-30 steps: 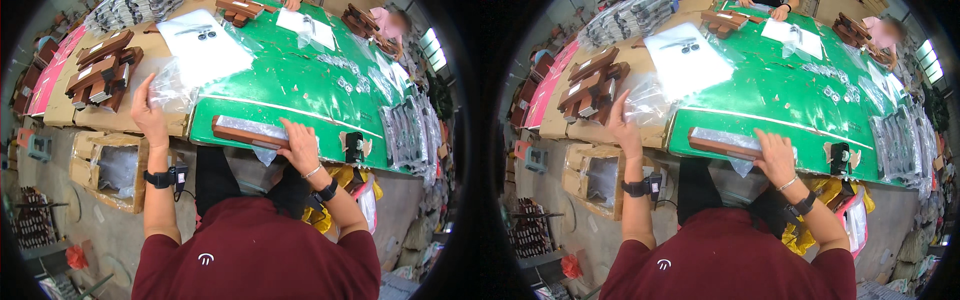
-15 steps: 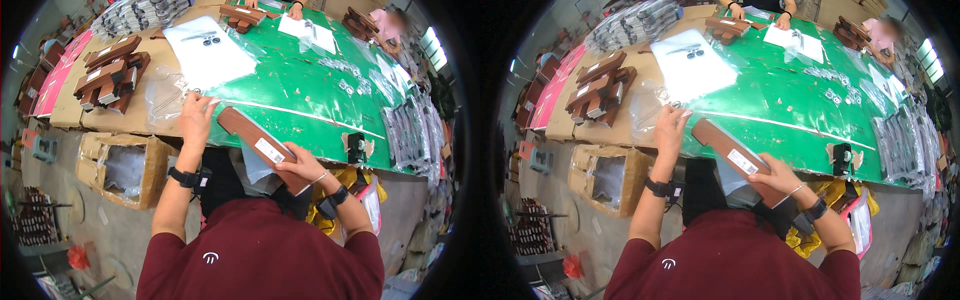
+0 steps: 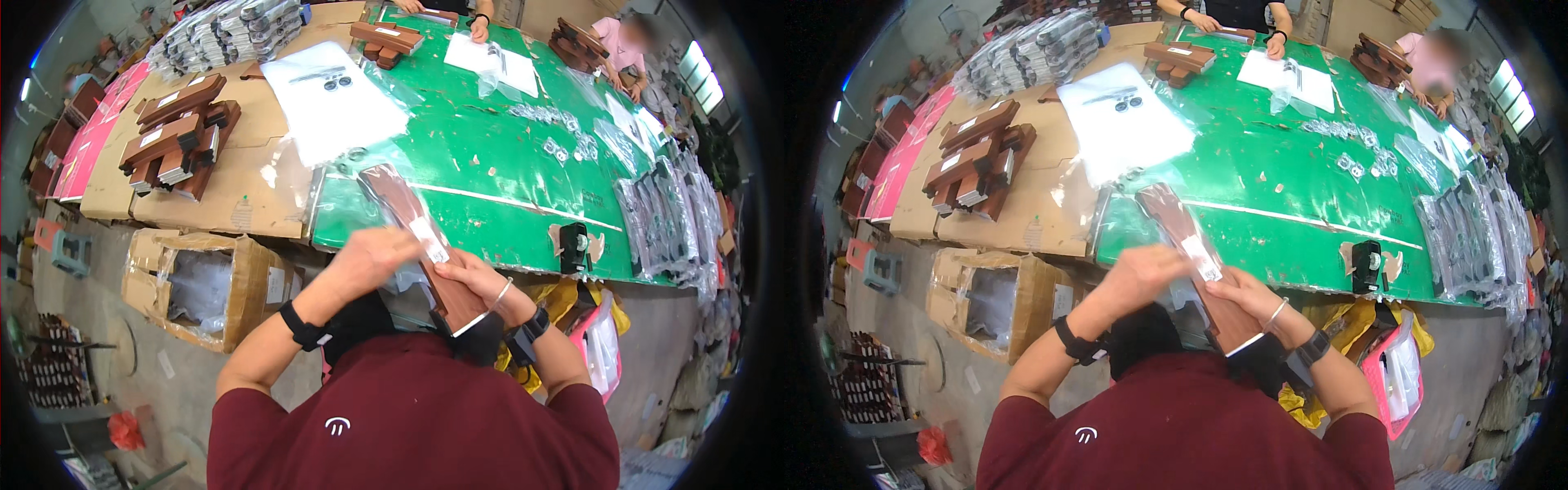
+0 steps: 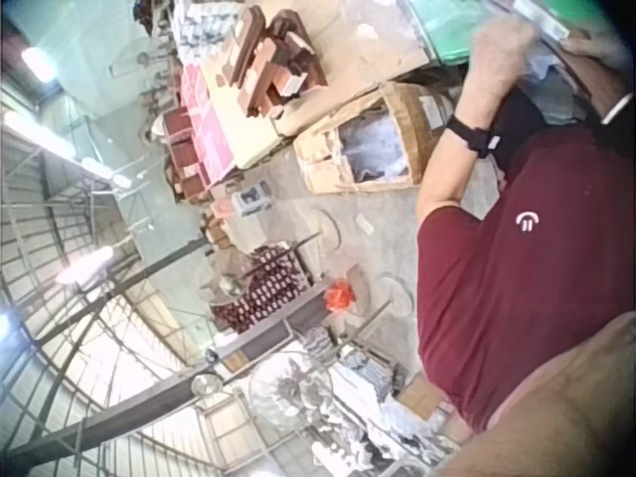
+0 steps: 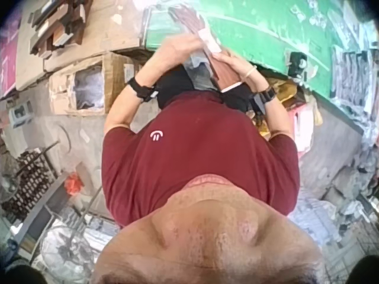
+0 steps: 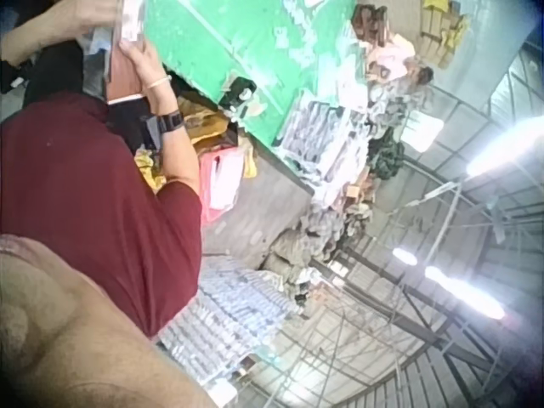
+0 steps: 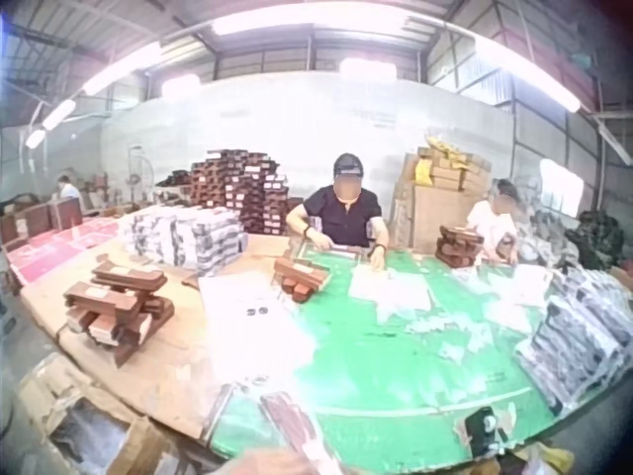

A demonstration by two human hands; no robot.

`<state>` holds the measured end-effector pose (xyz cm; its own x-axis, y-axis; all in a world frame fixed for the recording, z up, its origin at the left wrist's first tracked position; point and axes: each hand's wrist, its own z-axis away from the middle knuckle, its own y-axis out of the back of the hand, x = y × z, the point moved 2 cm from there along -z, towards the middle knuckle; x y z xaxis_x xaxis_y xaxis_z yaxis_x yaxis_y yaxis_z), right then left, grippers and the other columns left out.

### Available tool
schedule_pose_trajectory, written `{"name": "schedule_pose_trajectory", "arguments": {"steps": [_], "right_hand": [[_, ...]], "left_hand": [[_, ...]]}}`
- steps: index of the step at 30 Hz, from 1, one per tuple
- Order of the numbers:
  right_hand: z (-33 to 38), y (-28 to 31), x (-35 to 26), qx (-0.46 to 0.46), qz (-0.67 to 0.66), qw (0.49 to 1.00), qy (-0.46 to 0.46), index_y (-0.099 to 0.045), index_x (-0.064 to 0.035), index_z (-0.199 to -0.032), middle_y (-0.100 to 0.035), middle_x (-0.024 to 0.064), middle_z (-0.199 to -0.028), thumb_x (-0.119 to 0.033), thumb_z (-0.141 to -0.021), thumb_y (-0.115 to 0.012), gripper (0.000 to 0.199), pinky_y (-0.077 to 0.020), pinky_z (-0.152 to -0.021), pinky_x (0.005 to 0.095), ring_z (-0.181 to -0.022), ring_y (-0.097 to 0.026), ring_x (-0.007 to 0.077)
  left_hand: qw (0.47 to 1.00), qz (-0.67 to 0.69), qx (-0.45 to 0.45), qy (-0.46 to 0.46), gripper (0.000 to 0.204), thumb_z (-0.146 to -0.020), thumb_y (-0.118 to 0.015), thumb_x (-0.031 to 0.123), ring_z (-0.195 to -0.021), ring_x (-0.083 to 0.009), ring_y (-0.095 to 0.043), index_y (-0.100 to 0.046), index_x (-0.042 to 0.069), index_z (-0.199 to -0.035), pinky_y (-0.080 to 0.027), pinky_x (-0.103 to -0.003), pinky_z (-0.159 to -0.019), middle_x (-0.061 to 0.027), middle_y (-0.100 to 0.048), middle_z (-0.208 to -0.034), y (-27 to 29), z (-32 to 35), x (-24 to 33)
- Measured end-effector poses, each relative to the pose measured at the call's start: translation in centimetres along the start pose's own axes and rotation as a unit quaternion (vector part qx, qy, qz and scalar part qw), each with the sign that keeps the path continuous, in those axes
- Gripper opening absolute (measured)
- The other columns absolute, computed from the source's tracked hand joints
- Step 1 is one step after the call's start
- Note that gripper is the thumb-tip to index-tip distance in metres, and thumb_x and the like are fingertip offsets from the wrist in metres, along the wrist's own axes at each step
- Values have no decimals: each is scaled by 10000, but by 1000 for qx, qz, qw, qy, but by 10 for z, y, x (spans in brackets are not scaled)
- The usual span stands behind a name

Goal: The person is packaging wooden furniture components into plastic bags and sealing them.

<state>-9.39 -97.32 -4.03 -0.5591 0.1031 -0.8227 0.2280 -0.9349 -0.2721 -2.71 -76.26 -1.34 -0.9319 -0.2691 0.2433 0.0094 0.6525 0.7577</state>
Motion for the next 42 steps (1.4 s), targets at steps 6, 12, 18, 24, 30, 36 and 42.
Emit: {"name": "schedule_pose_trajectory", "arguments": {"steps": [6, 12, 18, 24, 30, 36, 42], "right_hand": [[-26, -8, 15, 11, -32, 997, 64, -536, -20, -1331, -630, 78, -1230, -264, -956, -669, 467, -510, -925, 311, -1087, -617, 148], [-28, -18, -11, 123, -116, 973, 155, -607, -34, -1172, -630, 8, -978, -286, -968, -659, 329, -506, -725, 283, -839, -583, 104], [-23, 15, 21, 144, -64, 973, 166, -515, -20, -1334, -614, 66, -1177, -261, -984, -617, 437, -517, -888, 302, -1057, -605, 149], [-3, 3, 10, 88, -122, 975, 161, -481, -35, -1362, -645, 64, -1098, -314, -997, -600, 475, -569, -782, 311, -964, -656, 153], [-18, 3, 24, 7, -145, 981, 131, -477, -52, -1386, -682, 98, -1022, -299, -985, -622, 493, -600, -658, 347, -831, -707, 218], [-35, 33, 51, 209, 80, 940, 256, -499, 1, -1327, -626, 93, -1218, -188, -927, -682, 478, -507, -894, 312, -1063, -604, 155], [-19, 43, 68, 250, 338, 813, 403, -576, -26, -1229, -666, 64, -1019, -193, -902, -696, 387, -552, -757, 307, -879, -648, 134]], "left_hand": [[998, -25, -17, 46, 348, -796, -634, 105, -731, -222, -633, -653, 96, -1143, -519, -344, -619, -42, -591, -787, -9, -32, 22], [987, -105, -100, 67, 356, -845, -623, 120, -767, -231, -651, -659, 96, -1198, -519, -341, -624, -82, -611, -801, -17, -34, 77], [922, 299, -63, 239, 489, -941, -639, 276, -819, -202, -644, -534, 90, -1381, -531, -351, -704, -65, -649, -891, 24, 7, 29], [521, 675, 91, 515, 910, -920, -613, 564, -1278, -253, -508, -264, -21, -1523, -443, -412, -1044, -180, -438, -1488, -42, 57, -70], [463, 762, 179, 417, 1026, -900, -674, 527, -1348, -306, -434, -60, 75, -1586, -349, -432, -1120, -186, -419, -1498, -64, -9, -80], [842, 307, 71, 438, 1298, -695, -866, 260, -881, -313, -637, 65, 160, -1594, -512, -389, -832, -255, -612, -1234, -54, -35, -43], [804, 420, 42, 418, 1267, -786, -820, 252, -923, -262, -657, 171, 133, -1567, -515, -373, -868, -217, -656, -1189, -26, -15, 7]]}}
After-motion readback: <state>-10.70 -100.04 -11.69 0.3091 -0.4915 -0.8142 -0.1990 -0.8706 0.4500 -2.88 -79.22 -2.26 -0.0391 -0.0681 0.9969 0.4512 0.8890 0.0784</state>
